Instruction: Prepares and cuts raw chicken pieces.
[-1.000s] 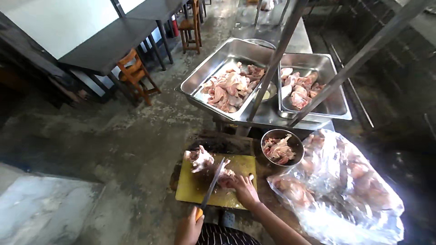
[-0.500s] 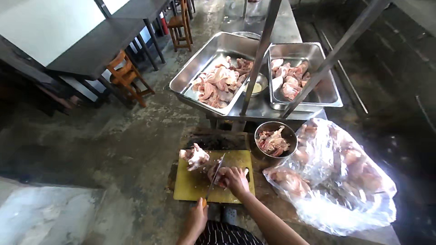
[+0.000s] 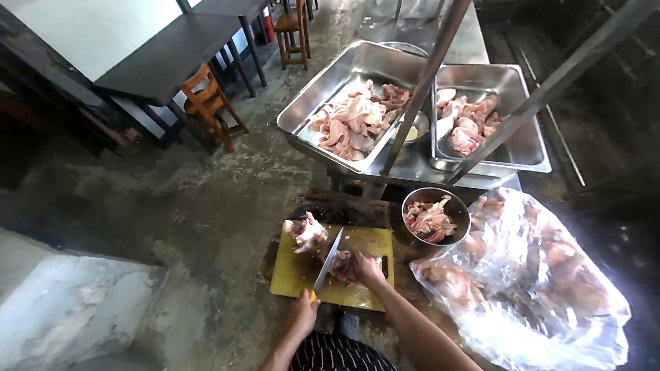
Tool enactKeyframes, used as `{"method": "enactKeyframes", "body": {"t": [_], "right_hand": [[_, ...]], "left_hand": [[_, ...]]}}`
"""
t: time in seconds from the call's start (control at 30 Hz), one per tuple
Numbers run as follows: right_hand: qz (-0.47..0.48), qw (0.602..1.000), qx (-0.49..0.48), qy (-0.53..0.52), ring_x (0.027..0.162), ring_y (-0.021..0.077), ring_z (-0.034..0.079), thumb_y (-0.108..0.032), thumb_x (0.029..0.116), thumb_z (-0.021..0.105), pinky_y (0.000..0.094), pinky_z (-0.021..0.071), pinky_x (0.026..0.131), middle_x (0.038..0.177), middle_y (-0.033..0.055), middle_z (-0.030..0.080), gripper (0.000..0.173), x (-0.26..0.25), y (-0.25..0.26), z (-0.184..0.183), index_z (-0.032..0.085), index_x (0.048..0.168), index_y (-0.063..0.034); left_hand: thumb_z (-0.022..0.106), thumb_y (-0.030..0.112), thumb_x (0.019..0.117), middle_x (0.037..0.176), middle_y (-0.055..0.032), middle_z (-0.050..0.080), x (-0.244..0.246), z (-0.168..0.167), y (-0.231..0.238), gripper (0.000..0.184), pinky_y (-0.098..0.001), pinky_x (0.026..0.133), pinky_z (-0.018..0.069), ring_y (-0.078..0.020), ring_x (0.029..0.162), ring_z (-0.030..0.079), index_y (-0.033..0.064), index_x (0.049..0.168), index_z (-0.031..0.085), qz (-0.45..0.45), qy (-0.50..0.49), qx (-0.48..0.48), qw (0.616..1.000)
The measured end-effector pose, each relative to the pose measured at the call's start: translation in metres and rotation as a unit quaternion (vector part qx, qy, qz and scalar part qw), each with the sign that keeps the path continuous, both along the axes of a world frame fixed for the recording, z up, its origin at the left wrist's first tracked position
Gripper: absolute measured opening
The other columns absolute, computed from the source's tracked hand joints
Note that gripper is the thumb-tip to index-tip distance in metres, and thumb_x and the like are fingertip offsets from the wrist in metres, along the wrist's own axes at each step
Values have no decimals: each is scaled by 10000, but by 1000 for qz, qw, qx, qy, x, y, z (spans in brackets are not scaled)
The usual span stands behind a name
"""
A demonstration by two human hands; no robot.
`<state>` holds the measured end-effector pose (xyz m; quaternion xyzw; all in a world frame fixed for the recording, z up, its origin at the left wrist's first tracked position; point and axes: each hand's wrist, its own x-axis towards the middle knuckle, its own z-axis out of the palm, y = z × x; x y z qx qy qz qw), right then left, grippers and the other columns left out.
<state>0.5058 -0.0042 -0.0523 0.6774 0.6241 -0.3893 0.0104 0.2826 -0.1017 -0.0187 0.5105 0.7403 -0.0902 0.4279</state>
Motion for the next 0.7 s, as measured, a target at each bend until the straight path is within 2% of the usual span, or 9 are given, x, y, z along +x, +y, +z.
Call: {"method": "enactKeyframes", "body": {"t": [0.07,0.2,0.27,0.33,0.43,0.5,0.63,0.7], "right_hand": [[-9,1000,23,14,1232,378,640,-273,1087,455,603,501,1042,1362,160,650,400,2,-2,-7,557,1460,-173],[-35,999,28,23,1154,387,676,-273,1080,463,615,523,991,1274,163,696,383,7,1,-16,577,1443,-222],[-36,999,29,27,1197,384,655,-263,1068,495,617,512,1010,1326,157,671,385,5,3,-12,578,1442,-223],[-27,998,51,29,1268,375,603,-275,1042,554,606,509,1027,1444,147,581,388,3,4,-13,603,1419,-198],[18,997,66,-20,1300,354,571,-438,979,618,618,494,1023,1470,128,546,479,0,9,-22,619,1387,-188],[50,995,54,-66,1329,364,555,-505,984,581,645,484,1024,1488,120,544,533,-5,14,-23,598,1407,-182],[64,991,50,-107,1321,369,560,-462,1023,506,682,480,959,1438,75,603,439,-19,22,-16,637,1361,-214],[58,991,55,-110,1311,367,567,-470,1018,509,684,496,929,1399,72,629,420,-22,25,-18,658,1328,-229]], "left_hand": [[530,445,1061,1198,-171,698,-3,-7,1,544,-545,965,560,-329,1120,696,101,1477,464,0,-7,-1,1000],[538,438,1059,1218,-176,690,-5,-10,7,548,-538,990,549,-326,1143,686,89,1475,466,-5,-19,1,1000],[539,421,1062,1219,-177,689,-7,-5,9,539,-529,997,547,-322,1145,686,77,1471,465,-16,-19,3,1000],[536,416,1065,1227,-183,689,-8,1,9,559,-530,1003,547,-326,1149,687,76,1498,443,-26,-15,6,1000],[531,420,1065,1246,-198,682,-9,13,9,574,-546,1004,544,-342,1163,681,81,1517,431,-31,-14,2,999],[526,421,1068,1258,-199,678,-8,19,9,575,-553,1005,544,-349,1167,681,93,1528,417,-34,-5,-6,999],[512,410,1073,1213,-188,696,-8,19,10,543,-541,987,554,-341,1133,696,94,1508,436,-33,8,-9,999],[509,420,1072,1207,-185,698,-9,17,11,550,-537,981,558,-337,1129,698,91,1506,436,-32,12,-12,999]]}}
